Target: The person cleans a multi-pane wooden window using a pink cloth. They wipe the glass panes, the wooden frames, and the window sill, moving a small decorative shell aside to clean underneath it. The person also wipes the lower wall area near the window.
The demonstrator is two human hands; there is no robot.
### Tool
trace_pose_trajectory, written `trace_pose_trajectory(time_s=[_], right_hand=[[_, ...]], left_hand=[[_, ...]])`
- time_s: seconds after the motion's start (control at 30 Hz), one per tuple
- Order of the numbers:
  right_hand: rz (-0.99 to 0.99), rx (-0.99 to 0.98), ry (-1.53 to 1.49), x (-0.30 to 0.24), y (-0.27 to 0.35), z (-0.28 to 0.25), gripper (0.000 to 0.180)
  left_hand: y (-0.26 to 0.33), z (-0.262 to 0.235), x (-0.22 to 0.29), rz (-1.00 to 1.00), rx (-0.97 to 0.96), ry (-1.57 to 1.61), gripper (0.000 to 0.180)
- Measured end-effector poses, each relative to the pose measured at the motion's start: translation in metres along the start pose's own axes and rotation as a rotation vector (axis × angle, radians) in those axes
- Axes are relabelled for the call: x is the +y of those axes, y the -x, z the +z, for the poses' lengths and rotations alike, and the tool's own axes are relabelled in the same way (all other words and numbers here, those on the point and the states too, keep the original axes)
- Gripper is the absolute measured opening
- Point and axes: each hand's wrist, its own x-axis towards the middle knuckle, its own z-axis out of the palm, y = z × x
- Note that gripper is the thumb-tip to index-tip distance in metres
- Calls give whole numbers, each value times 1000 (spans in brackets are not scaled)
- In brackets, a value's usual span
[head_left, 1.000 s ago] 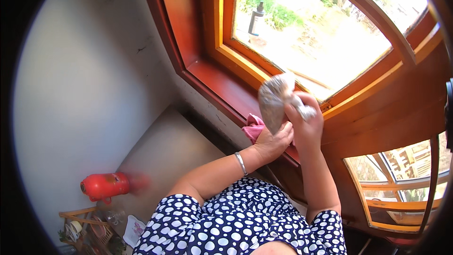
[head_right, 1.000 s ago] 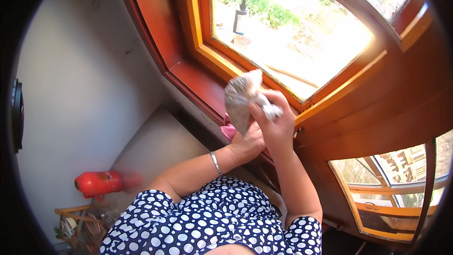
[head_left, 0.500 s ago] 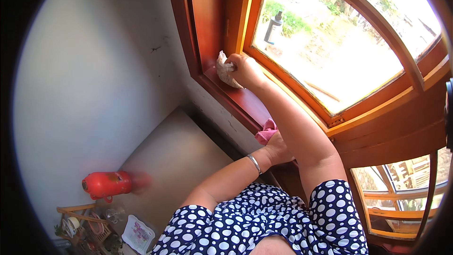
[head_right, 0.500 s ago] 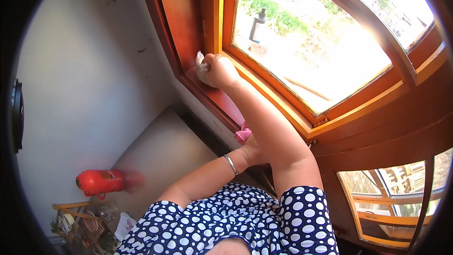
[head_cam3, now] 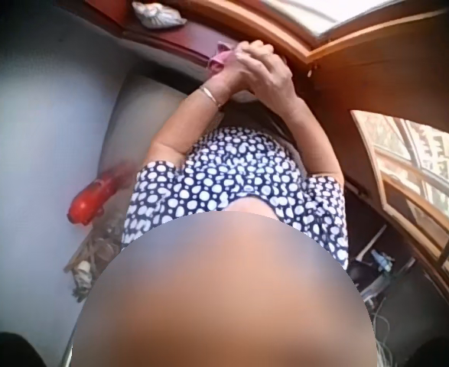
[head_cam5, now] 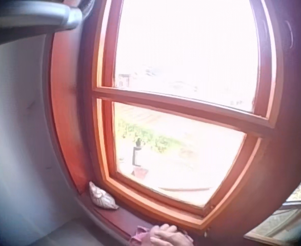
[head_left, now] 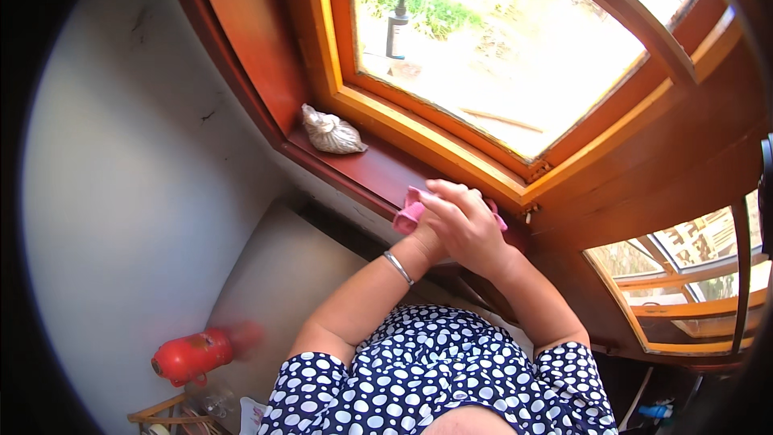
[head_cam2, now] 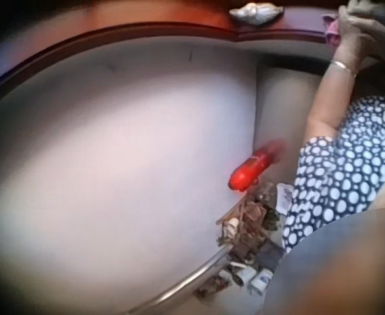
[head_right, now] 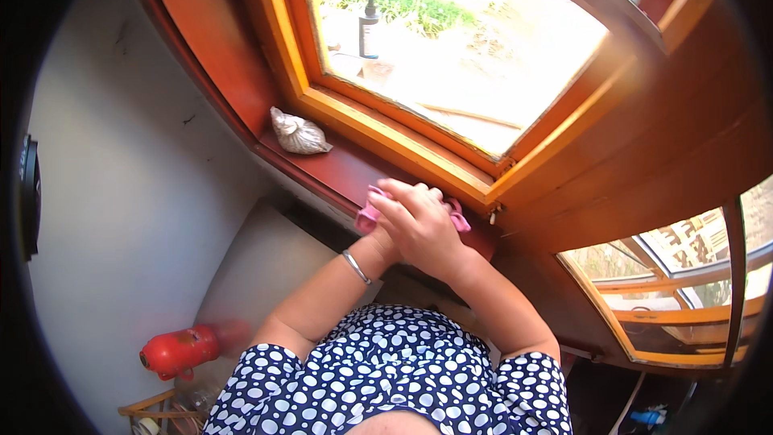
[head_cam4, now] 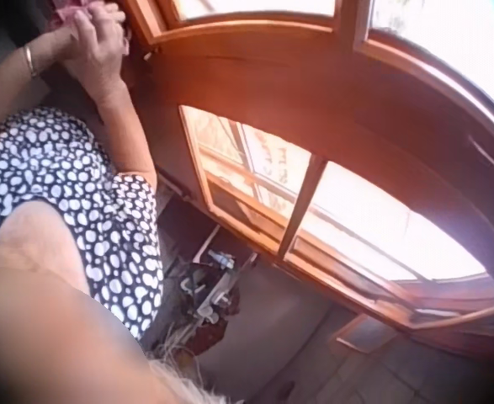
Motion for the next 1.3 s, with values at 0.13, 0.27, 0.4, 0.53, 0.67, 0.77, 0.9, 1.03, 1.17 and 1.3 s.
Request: trace_pose_trajectory(time_s=[0.13,0.27,0.4,0.53,0.67,0.77,0.9,1.03,1.17,1.3], right_hand=[[167,23,78,-11,64,-48,40],[392,107,111,-20,133,-80,39],[653,86,167,-33,205,-97,35],[775,-5,145,-41,257,-103,32],[751,-70,116,-31,279,-102,29],[697,-105,100,-21,272,-104,28],[683,-145,66,-10,264,-115,26],[658,-168,51,3,267,-118,25],[619,-206,11,11,273,-115,24],[585,-241,-52,15,268,-113,24]], left_hand=[[-3,-39,-16,67,135,101,27],[17,-43,-28,-85,316,-209,44],[35,-36,-32,-446,370,-337,54],[22,-33,-22,-478,282,-337,47],[18,-26,-8,-409,332,-350,46],[20,-23,14,-374,294,-293,42],[19,-14,62,-306,287,-209,42],[16,-4,98,-248,294,-195,39],[15,3,118,-222,283,-154,34],[19,2,129,-149,293,-139,32]])
